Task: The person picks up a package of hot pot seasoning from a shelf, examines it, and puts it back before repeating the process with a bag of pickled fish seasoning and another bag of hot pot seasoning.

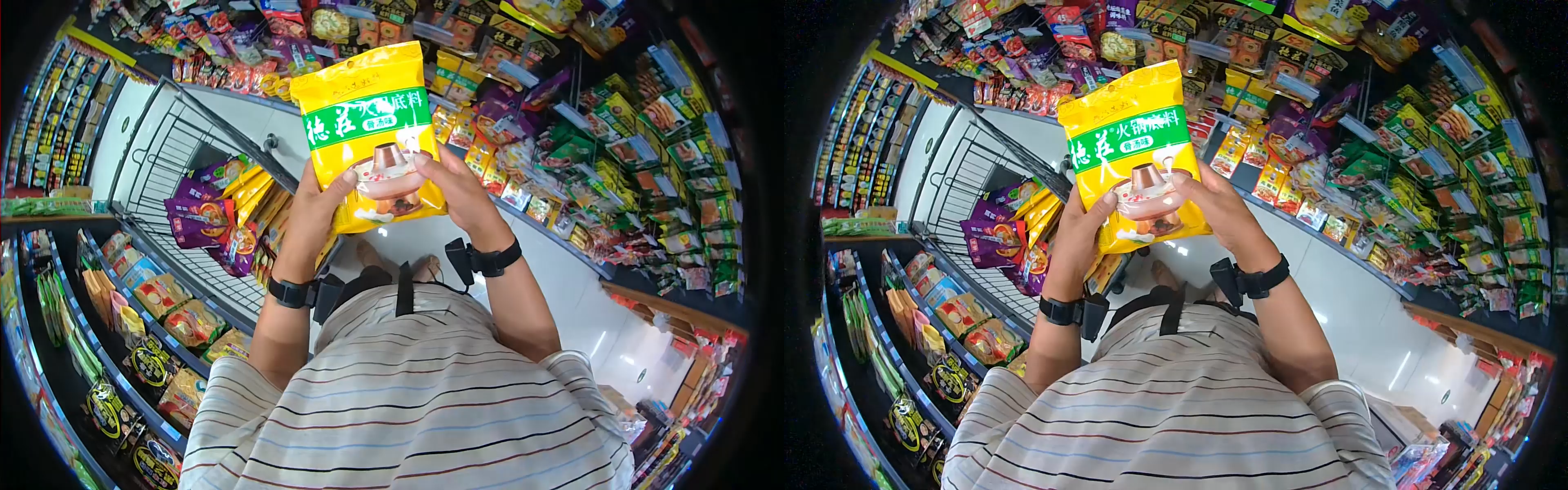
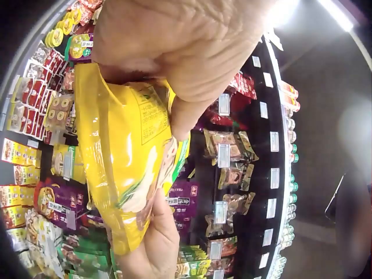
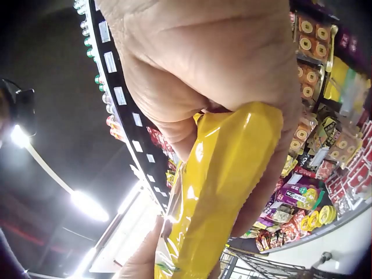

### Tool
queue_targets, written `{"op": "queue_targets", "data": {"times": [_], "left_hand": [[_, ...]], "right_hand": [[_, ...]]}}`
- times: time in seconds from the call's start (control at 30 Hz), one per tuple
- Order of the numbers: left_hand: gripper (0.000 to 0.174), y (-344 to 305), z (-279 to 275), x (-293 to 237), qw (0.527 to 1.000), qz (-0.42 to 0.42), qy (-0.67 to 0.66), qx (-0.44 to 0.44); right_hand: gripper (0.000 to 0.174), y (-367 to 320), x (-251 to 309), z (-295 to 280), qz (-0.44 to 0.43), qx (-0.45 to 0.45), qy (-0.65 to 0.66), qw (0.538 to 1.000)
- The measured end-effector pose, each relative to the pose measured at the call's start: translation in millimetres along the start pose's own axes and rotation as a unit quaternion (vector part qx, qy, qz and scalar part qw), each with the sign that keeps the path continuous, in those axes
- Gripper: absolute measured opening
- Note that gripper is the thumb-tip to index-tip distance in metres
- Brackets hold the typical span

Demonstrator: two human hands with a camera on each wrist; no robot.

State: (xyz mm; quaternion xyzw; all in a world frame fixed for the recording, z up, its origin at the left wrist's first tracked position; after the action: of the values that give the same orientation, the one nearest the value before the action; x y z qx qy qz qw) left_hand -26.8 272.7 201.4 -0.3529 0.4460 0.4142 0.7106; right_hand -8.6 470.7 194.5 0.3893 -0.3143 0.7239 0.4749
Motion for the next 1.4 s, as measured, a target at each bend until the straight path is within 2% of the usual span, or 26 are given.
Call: {"op": "queue_targets", "data": {"times": [0.23,0.33,0.43,0.53,0.63,1.03,1.4], "left_hand": [[0.053,-2.6,31.3,-16.7,0.999,0.037,0.019,-0.021],[0.051,-3.1,38.7,-17.0,0.998,0.043,0.035,-0.023],[0.050,-4.9,46.4,-14.7,0.998,0.040,0.044,-0.029],[0.048,-4.5,54.8,-10.5,0.998,0.038,0.048,-0.028],[0.047,-3.2,65.4,-4.8,0.998,0.043,0.049,-0.026],[0.045,-5.9,108.0,11.8,0.997,0.040,0.061,-0.022],[0.046,-4.5,137.9,18.9,0.995,0.052,0.086,-0.005]], "right_hand": [[0.051,-14.8,13.7,-3.0,-0.006,-0.007,0.090,0.996],[0.053,-21.7,20.0,-4.5,-0.019,0.017,0.092,0.995],[0.056,-26.8,28.3,-1.7,-0.038,0.041,0.045,0.997],[0.057,-36.1,35.0,-7.6,-0.047,0.030,-0.076,0.996],[0.059,-45.6,47.7,-9.4,-0.035,0.034,-0.092,0.995],[0.051,-81.1,37.8,-55.5,-0.033,-0.011,-0.088,0.995],[0.053,-112.4,58.7,-66.2,-0.061,-0.027,-0.104,0.992]]}}
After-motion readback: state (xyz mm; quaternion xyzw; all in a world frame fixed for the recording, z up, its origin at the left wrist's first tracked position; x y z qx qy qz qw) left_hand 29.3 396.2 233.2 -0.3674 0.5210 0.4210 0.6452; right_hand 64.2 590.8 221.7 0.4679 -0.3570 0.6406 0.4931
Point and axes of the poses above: each hand's wrist, its own y-axis towards the middle knuckle, its own z-axis out of the palm, x = y × z, the point moved 7 cm from there along y, towards the middle knuckle, and after that the axes turned 9 degrees about x, right-handed, at the moved point
